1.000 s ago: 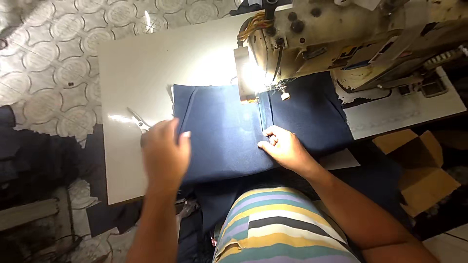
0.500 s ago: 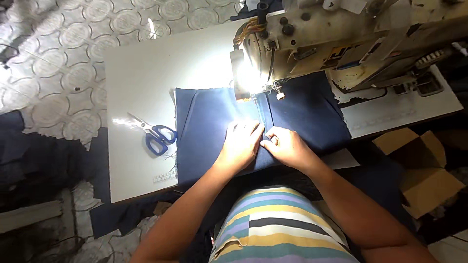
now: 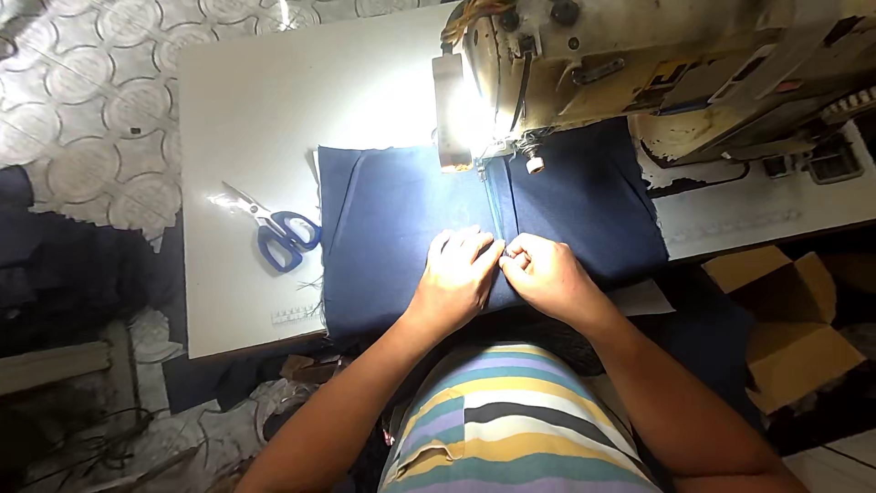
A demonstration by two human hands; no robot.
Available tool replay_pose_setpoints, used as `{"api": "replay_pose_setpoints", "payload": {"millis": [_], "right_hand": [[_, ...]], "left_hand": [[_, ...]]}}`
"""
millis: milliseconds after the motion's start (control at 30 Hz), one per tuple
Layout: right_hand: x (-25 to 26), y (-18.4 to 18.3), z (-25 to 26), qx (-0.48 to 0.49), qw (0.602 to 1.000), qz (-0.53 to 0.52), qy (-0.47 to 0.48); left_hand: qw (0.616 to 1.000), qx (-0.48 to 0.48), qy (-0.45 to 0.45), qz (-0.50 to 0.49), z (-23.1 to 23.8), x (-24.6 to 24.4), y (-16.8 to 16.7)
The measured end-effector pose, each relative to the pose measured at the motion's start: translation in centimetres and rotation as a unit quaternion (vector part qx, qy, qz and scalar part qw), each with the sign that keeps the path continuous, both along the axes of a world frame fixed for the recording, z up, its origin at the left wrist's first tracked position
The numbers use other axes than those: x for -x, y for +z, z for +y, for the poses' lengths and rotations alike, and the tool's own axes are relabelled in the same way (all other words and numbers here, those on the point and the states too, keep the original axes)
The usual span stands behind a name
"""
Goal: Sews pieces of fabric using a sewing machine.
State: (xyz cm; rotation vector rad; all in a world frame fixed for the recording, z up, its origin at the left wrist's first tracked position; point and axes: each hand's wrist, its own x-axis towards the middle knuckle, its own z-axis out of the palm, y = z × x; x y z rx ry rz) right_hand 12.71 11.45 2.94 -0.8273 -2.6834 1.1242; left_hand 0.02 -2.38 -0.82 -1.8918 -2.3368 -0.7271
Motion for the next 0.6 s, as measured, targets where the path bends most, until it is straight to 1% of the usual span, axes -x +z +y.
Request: {"api": "replay_pose_setpoints", "payload": {"millis": [167, 433, 500, 600], "right_hand": [[0.1, -0.1, 0.4, 0.01, 1.0, 0.006, 0.007], [1.3, -0.7, 1.8, 0.002, 1.0, 0.015, 0.027], [2.5, -0.7, 2.5, -0.012, 0.999, 0.011, 0.036], [4.5, -0.4, 3.8, -0.059, 0.996, 0.019, 0.069]], "left_hand": [[1.0, -0.001, 0.009, -0.008, 0.0, -0.3, 0.0], [0.999, 0.037, 0.007, -0.037, 0.6, 0.7, -0.2], [0.998, 0.052, 0.012, -0.036, 1.2, 1.7, -0.2], [0.996, 0.078, 0.016, -0.031, 2.2, 3.5, -0.3]]}}
